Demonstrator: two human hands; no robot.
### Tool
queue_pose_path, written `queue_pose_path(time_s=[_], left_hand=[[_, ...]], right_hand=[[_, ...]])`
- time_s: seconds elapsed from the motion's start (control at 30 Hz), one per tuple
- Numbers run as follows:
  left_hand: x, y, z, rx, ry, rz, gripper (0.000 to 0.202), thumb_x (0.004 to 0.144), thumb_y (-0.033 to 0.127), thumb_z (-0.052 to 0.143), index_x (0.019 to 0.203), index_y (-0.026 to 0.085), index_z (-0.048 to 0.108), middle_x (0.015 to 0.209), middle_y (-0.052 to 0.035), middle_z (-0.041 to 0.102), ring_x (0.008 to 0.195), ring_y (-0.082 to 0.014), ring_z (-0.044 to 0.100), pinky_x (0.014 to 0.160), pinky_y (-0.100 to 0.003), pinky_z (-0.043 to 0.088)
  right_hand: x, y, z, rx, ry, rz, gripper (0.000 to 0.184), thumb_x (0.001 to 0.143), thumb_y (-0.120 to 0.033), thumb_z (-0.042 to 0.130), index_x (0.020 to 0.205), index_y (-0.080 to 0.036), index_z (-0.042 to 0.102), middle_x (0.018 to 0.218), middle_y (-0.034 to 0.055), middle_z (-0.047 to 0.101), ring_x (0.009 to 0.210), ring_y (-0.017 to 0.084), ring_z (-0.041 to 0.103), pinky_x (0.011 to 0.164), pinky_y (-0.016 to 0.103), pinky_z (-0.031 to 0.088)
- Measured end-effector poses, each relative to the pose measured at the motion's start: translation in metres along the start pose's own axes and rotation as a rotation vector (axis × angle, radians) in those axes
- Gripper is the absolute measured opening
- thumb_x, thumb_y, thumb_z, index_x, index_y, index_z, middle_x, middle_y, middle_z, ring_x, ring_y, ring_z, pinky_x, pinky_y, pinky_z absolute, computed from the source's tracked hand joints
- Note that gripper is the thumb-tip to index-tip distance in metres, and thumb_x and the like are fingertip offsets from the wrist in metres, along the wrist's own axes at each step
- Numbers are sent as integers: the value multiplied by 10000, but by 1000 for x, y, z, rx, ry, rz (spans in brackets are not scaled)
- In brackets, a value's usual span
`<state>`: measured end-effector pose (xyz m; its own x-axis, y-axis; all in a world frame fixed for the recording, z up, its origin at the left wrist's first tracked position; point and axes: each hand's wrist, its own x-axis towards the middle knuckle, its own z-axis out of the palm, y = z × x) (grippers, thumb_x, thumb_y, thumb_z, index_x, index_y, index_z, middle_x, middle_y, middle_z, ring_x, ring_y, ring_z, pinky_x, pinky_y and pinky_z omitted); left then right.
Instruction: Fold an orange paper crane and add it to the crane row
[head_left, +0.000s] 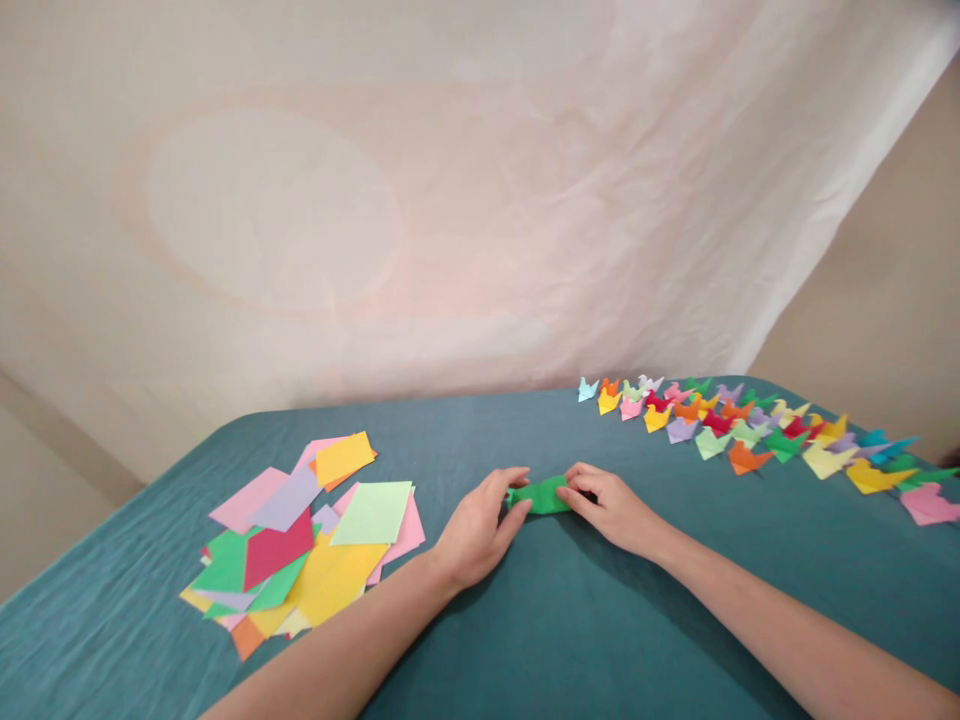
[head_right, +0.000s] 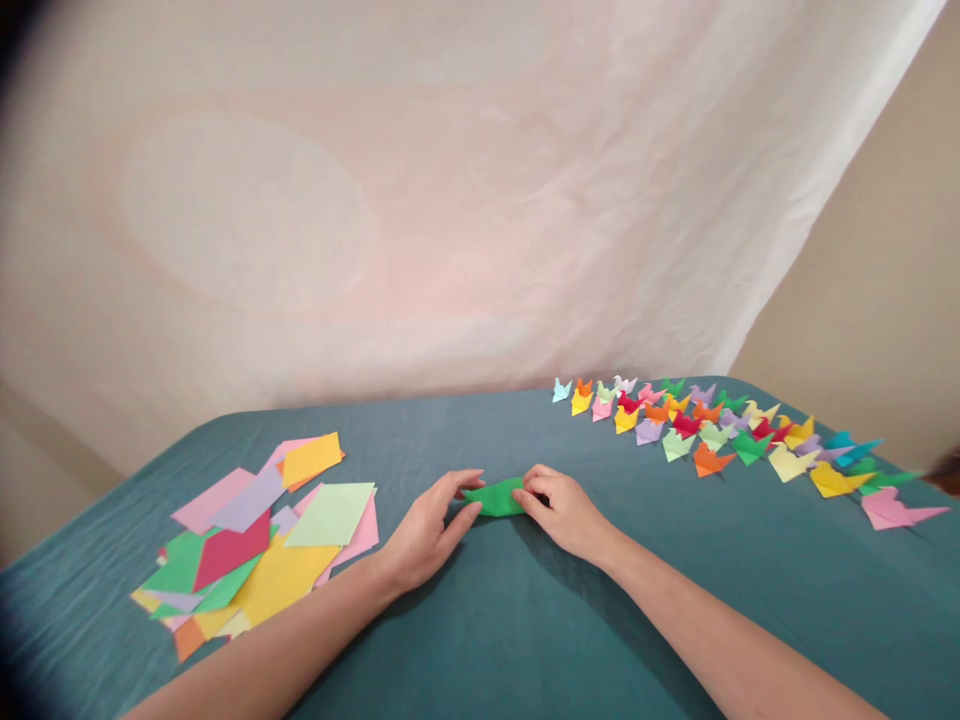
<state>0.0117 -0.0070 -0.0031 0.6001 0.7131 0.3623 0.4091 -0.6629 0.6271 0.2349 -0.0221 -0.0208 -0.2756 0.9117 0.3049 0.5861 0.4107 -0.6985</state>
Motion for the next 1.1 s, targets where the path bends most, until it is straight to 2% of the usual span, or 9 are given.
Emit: queue_pose_path(time_s=[0.13, 0.3, 0.53, 0.77, 1.1], left_hand=[[0, -1, 4, -71, -87, -39, 438, 863, 210, 488, 1277, 216, 345, 1075, -50, 620, 963, -170, 597, 863, -328, 467], [1, -5, 5, -119, -173, 6, 509, 790, 107, 529, 1256, 231, 367, 1019, -3, 656, 967, -158, 599, 892, -307, 439], [-1, -6, 4, -80, -223, 35, 601, 717, 56, 550, 1263, 227, 366, 1063, -7, 640, 1017, -163, 573, 924, -296, 408], [0, -6, 3, -19, -203, 23, 560, 752, 183, 598, 1265, 219, 376, 1058, -38, 616, 1001, -192, 568, 906, -328, 421], [0, -4, 1, -36, -187, -18, 518, 769, 232, 608, 1244, 213, 402, 994, -28, 629, 931, -179, 592, 871, -310, 441]], right_hand=[[-1, -1, -1, 19, -21, -9, 300, 874, -311, 468, 629, -170, 567, 765, 21, 563, 689, 133, 543, 655, 264, 432], [-3, -2, -3, 9, -95, -82, 87, 754, -264, 630, 780, -182, 628, 857, 29, 594, 798, 157, 566, 733, 280, 429], [-6, -14, -6, -139, -172, -88, 283, 625, -338, 742, 860, -232, 625, 977, 25, 583, 930, 209, 529, 858, 364, 370], [-7, -21, -9, -171, -199, -64, 303, 646, -407, 725, 891, -254, 636, 996, 25, 555, 938, 216, 488, 854, 371, 359], [-7, -19, -10, -158, -213, -76, 212, 727, -405, 669, 884, -264, 662, 976, 27, 558, 930, 203, 498, 865, 369, 345]])
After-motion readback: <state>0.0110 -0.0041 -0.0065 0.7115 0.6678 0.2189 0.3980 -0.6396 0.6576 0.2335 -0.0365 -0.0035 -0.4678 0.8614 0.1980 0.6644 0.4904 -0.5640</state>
